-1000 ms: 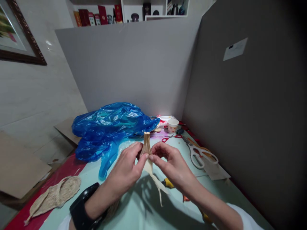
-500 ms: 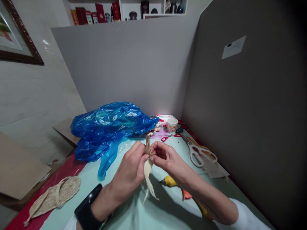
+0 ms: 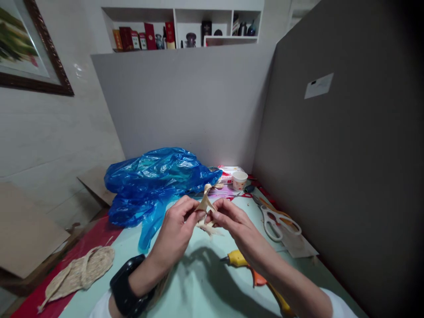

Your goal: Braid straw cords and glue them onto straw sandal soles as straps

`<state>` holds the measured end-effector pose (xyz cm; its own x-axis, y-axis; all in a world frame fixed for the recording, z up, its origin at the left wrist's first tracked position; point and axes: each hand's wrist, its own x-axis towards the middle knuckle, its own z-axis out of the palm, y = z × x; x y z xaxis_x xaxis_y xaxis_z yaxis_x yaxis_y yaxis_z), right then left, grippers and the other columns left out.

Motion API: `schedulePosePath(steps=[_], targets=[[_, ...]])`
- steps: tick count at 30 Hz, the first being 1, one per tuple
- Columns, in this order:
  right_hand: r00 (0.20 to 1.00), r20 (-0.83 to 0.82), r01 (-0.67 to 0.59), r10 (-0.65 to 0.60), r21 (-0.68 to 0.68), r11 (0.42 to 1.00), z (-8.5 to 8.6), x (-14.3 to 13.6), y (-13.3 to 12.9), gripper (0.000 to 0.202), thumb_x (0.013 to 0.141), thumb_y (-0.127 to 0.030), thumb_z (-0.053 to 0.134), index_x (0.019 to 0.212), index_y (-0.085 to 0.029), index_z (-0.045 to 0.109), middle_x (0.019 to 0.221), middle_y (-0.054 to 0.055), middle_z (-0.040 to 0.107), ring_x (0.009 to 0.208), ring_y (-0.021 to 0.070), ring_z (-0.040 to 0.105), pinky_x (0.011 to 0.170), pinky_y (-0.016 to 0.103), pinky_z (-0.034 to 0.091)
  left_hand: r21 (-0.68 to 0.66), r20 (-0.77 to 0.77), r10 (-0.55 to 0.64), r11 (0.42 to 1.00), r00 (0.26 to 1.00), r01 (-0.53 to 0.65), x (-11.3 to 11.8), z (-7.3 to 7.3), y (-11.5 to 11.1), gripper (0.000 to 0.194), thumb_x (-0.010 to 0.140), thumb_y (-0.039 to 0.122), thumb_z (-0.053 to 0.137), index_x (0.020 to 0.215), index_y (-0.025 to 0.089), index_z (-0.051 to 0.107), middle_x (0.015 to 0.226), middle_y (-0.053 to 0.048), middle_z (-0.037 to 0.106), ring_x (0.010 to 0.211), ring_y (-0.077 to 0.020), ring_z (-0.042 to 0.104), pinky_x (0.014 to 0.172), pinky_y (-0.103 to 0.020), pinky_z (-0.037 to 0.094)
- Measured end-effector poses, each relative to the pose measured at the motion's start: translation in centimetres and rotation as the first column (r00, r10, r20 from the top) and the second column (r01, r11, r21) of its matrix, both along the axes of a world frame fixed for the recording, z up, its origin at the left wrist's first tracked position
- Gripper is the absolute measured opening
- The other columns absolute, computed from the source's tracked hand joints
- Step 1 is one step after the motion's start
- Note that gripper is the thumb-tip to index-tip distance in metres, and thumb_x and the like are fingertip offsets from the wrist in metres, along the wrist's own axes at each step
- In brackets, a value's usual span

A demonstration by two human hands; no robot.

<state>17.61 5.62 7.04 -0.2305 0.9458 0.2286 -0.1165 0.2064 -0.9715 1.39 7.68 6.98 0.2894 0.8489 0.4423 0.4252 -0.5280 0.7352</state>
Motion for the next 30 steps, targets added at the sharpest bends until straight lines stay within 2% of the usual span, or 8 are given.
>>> schedulePosePath(steps=[8, 12, 15, 19, 24, 27, 29, 30], targets=[[0.992, 0.097, 0.078, -0.083, 0.054, 0.995, 0.6, 0.0, -0.3, 0.024, 0.091, -0.04, 0.051, 0.078, -0.02, 0.048, 0.071, -0.004, 0.039, 0.065, 0.0123, 0.035, 0.06, 0.025, 0.03, 0.013, 0.092, -0.016, 1.0, 0.996, 0.015, 0.0, 0.0, 0.2, 0.022, 0.091, 0.028, 0.053, 0.074, 0.019, 0.062, 0.074, 0.0, 0.051, 0.071, -0.015, 0.05, 0.063, -0.024, 0.037], [0.98, 0.19, 0.045, -0.057, 0.065, 0.997, 1.3, 0.7, 0.3, 0.029, 0.082, -0.044, 0.062, 0.079, -0.019, 0.049, 0.066, -0.005, 0.041, 0.06, 0.0106, 0.034, 0.054, 0.024, 0.027, 0.011, 0.099, -0.058, 0.998, 0.993, 0.057, -0.2, 0.4, 0.3, 0.019, 0.089, 0.021, 0.054, 0.072, 0.018, 0.063, 0.074, 0.001, 0.053, 0.071, -0.0142, 0.05, 0.063, -0.024, 0.038], [0.974, 0.226, -0.015, -0.004, 0.081, 0.997, 2.0, 1.1, 0.3, 0.028, 0.074, -0.035, 0.071, 0.083, -0.018, 0.05, 0.066, -0.006, 0.041, 0.061, 0.0099, 0.037, 0.054, 0.023, 0.03, 0.101, 0.04, -0.032, 0.995, 0.999, 0.028, -0.5, 0.8, 0.1, 0.017, 0.088, 0.015, 0.054, 0.075, 0.019, 0.063, 0.077, 0.0, 0.055, 0.074, -0.0143, 0.051, 0.066, -0.024, 0.039], [0.987, 0.151, -0.063, 0.055, 0.052, 0.997, 2.9, 1.3, -0.2, 0.024, 0.078, -0.032, 0.069, 0.087, -0.02, 0.05, 0.07, -0.006, 0.043, 0.058, 0.0087, 0.042, 0.052, 0.022, 0.036, 0.218, -0.007, 0.021, 0.976, 1.0, -0.019, -0.8, 1.4, -0.4, 0.023, 0.088, 0.006, 0.048, 0.074, 0.019, 0.061, 0.079, 0.0, 0.054, 0.074, -0.0133, 0.051, 0.067, -0.024, 0.039], [0.975, 0.183, -0.114, 0.128, -0.086, 0.99, 4.2, 1.4, -0.6, 0.02, 0.085, -0.038, 0.061, 0.091, -0.022, 0.049, 0.056, -0.009, 0.038, 0.042, 0.0058, 0.025, 0.039, 0.019, 0.017, 0.302, -0.018, 0.001, 0.953, 1.0, 0.004, -1.0, 1.7, -0.7, 0.022, 0.087, 0.002, 0.05, 0.078, 0.017, 0.062, 0.079, 0.0, 0.051, 0.075, -0.0122, 0.051, 0.067, -0.023, 0.04], [0.879, 0.476, -0.025, -0.03, 0.11, 0.994, 5.1, 1.5, -1.0, 0.015, 0.083, -0.032, 0.062, 0.092, -0.021, 0.057, 0.076, -0.001, 0.055, 0.049, 0.0074, 0.039, 0.044, 0.022, 0.027, 0.413, -0.051, 0.004, 0.911, 0.999, 0.017, -1.1, 1.8, -0.8, 0.02, 0.089, 0.002, 0.05, 0.086, 0.015, 0.065, 0.081, -0.001, 0.05, 0.075, -0.0117, 0.05, 0.067, -0.022, 0.041], [0.729, 0.657, -0.015, -0.193, 0.297, 0.955, 5.8, 1.4, -1.5, 0.012, 0.081, -0.025, 0.061, 0.093, -0.021, 0.063, 0.083, 0.002, 0.061, 0.055, 0.0098, 0.043, 0.05, 0.024, 0.031, 0.507, -0.093, 0.024, 0.862, 0.995, 0.027, -1.2, 2.0, -0.9, 0.021, 0.09, 0.001, 0.049, 0.092, 0.012, 0.067, 0.082, -0.002, 0.049, 0.075, -0.0117, 0.05, 0.066, -0.022, 0.041], [0.647, 0.714, -0.025, -0.267, 0.369, 0.929, 6.2, 1.3, -1.7, 0.011, 0.081, -0.021, 0.06, 0.091, -0.021, 0.065, 0.078, 0.001, 0.061, 0.055, 0.0105, 0.042, 0.05, 0.025, 0.03, 0.551, -0.114, 0.039, 0.834, 0.993, 0.031, -1.3, 2.0, -1.0, 0.022, 0.09, 0.001, 0.048, 0.093, 0.011, 0.067, 0.082, -0.003, 0.049, 0.075, -0.0119, 0.049, 0.066, -0.022, 0.041]])
